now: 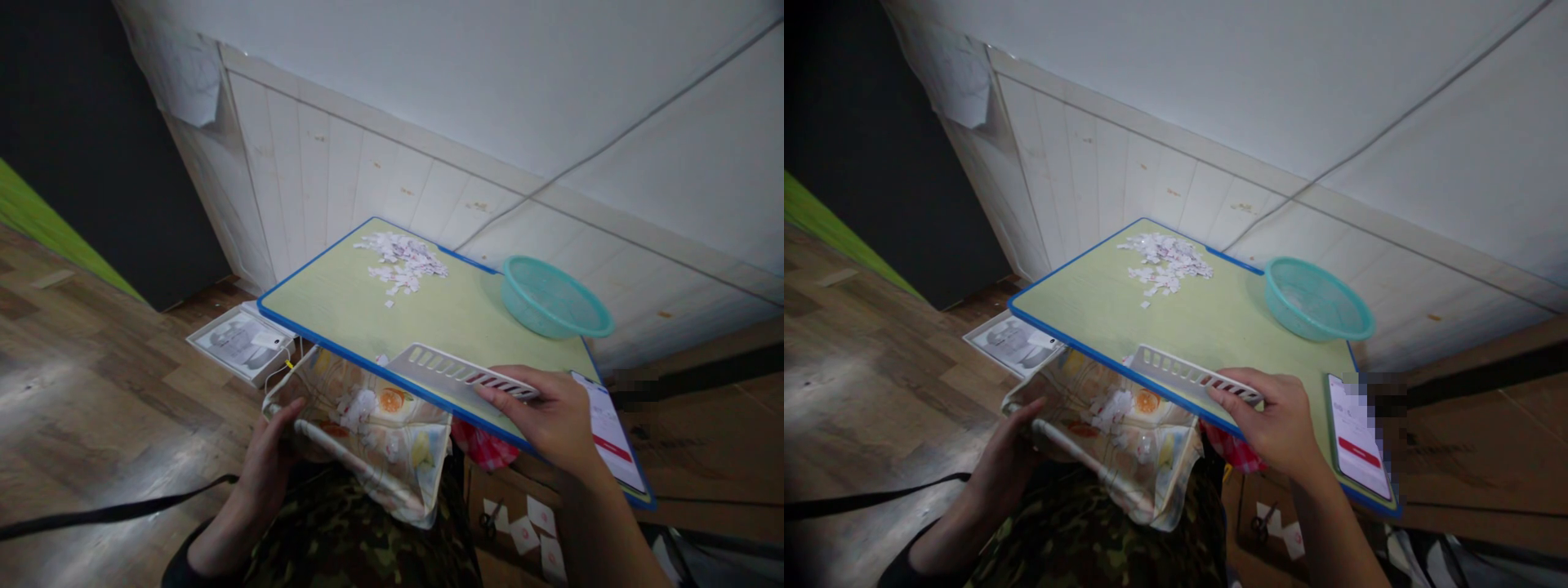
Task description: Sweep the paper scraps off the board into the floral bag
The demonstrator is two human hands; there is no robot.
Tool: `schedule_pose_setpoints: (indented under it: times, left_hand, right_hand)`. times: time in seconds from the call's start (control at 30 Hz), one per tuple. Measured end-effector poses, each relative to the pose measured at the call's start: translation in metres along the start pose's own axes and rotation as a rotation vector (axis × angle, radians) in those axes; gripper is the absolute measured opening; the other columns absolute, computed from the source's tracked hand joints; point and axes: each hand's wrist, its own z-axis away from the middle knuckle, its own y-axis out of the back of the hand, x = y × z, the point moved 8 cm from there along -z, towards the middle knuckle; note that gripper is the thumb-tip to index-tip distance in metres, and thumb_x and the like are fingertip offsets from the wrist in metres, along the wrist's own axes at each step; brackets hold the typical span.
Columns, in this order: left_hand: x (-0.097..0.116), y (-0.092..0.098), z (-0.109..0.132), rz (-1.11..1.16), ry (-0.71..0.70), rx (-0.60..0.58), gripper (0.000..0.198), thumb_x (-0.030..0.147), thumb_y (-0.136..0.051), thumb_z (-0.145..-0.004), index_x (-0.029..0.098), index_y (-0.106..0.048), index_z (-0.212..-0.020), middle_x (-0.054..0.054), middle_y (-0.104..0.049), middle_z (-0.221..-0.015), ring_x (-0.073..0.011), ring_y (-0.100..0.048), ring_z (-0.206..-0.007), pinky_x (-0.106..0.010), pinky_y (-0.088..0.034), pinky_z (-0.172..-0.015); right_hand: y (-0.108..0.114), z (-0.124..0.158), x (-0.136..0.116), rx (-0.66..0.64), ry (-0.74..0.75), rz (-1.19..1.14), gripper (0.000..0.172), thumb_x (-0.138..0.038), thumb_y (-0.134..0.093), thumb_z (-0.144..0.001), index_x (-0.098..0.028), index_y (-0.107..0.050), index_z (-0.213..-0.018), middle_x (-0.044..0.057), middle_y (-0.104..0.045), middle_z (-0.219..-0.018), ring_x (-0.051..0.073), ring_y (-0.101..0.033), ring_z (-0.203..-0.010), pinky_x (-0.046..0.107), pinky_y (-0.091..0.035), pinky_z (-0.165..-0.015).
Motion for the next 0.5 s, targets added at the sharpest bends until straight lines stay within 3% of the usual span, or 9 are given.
schedule_pose_setpoints:
  times: [0.3,0.5]
  left_hand:
    - [0.007,-0.004,0.008,0.010,-0.003,0.010,0.025,0.030,-0.083,-0.068,0.018,-0.074,-0.089,-0.005,-0.075,-0.083,-0.0247,-0.069,-0.073,-0.032,-0.056,-0.054]
    - [0.003,0.000,0.004,0.009,-0.009,0.017,0.039,0.032,-0.085,-0.067,0.018,-0.074,-0.101,-0.006,-0.076,-0.094,-0.0272,-0.070,-0.084,-0.034,-0.059,-0.059]
  right_hand:
    - [-0.005,-0.003,0.004,0.056,-0.023,0.028,0.008,-0.021,-0.080,-0.085,-0.025,-0.085,-0.089,0.000,-0.084,-0.081,0.019,-0.079,-0.065,0.023,-0.060,-0.057]
    - [-0.005,-0.003,-0.004,0.023,0.020,-0.005,0.009,-0.020,-0.081,-0.084,-0.026,-0.085,-0.088,0.001,-0.084,-0.081,0.020,-0.079,-0.065,0.023,-0.062,-0.059]
